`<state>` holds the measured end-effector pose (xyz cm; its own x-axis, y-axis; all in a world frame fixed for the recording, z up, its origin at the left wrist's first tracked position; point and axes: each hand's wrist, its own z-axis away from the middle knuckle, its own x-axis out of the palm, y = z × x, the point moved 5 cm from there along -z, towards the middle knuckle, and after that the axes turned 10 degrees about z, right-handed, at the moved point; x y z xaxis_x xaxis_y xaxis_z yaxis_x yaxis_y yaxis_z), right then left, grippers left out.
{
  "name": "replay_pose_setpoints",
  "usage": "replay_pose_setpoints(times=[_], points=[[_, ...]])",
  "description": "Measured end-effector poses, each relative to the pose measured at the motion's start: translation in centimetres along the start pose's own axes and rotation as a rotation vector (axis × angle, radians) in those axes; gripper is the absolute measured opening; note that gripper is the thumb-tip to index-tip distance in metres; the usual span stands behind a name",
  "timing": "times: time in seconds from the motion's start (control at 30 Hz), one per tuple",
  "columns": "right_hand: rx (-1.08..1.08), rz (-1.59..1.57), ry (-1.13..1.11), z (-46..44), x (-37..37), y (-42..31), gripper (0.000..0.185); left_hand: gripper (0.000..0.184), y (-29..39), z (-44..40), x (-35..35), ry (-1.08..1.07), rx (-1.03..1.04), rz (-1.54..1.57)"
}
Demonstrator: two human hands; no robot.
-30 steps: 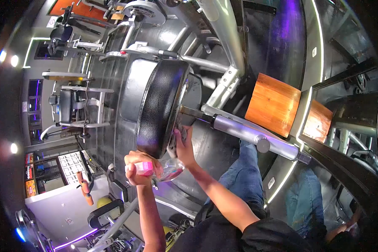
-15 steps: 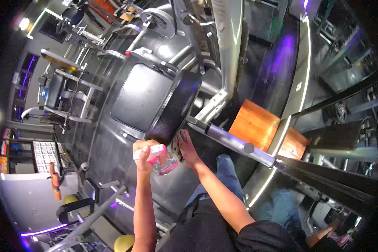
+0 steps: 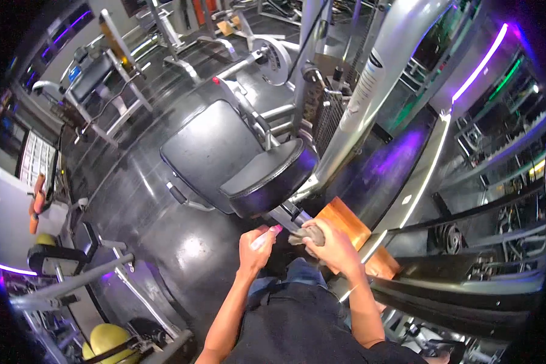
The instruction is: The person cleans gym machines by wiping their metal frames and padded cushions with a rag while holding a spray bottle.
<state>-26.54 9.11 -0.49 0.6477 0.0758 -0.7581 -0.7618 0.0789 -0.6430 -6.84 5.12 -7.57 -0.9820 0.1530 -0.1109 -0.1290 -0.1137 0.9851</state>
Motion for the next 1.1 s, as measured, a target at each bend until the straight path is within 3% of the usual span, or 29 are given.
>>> replay_pose_setpoints(times=[0.07,0.23,0.3,0.33,0.4,0.47,0.53,0.6,0.67,0.73,0.8,0.87,0.93,1.0,1.1], points=[[-0.004,0.007,0.034,-1.2,-1.9,0.6,0.039,0.037,-1.7,-0.6,1.0,0.089,-0.017,-0.005],[-0.05,0.118,-0.125,-4.8,-1.2,6.0,0.055,0.04,-4.2,-1.8,2.8,0.309,-0.027,0.012],[-0.061,0.133,-0.165,-5.5,-0.9,6.6,0.056,0.045,-2.7,-1.9,3.0,0.426,0.164,-0.074],[-0.057,0.143,-0.191,-5.8,-0.3,7.3,0.057,0.045,-2.9,-2.1,3.1,0.442,0.161,-0.077],[-0.101,0.009,-0.188,-6.3,1.5,9.2,0.058,0.049,-4.5,-3.1,3.3,0.35,0.021,-0.129],[-0.151,-0.03,-0.099,-6.7,2.1,10.0,0.051,0.051,-5.3,-3.8,3.5,0.377,0.053,-0.207],[-0.131,-0.049,-0.164,-7.3,1.7,9.4,0.05,0.053,-5.0,-3.9,3.8,0.4,0.084,-0.284],[-0.16,-0.088,-0.149,-8.3,2.2,9.8,0.05,0.051,-5.6,-3.8,3.9,0.366,-0.014,-0.122],[-0.22,-0.113,-0.114,-9.7,2.4,9.4,0.046,0.044,-5.8,-3.2,3.8,0.408,0.059,-0.121],[-0.295,-0.086,-0.226,-11.0,2.9,8.0,0.042,0.038,-5.3,-2.1,3.9,0.401,-0.069,0.207],[-0.356,-0.193,-0.245,-12.9,6.2,9.0,0.038,0.038,-4.6,-1.3,3.8,0.409,-0.105,0.178],[-0.523,-0.078,-0.272,-14.3,8.4,8.1,0.036,0.038,-3.9,-0.4,3.5,0.416,-0.141,0.147],[-0.45,-0.139,-0.331,-15.6,9.2,7.7,0.037,0.042,-3.6,0.4,3.5,0.381,-0.177,0.168],[-0.365,-0.103,-0.196,-16.4,8.9,7.5,0.037,0.042,-3.9,1.1,3.1,0.362,-0.178,0.143],[-0.465,-0.28,-0.031,-18.7,12.8,9.5,0.038,0.043,-3.5,1.9,2.9,0.337,-0.204,0.098]])
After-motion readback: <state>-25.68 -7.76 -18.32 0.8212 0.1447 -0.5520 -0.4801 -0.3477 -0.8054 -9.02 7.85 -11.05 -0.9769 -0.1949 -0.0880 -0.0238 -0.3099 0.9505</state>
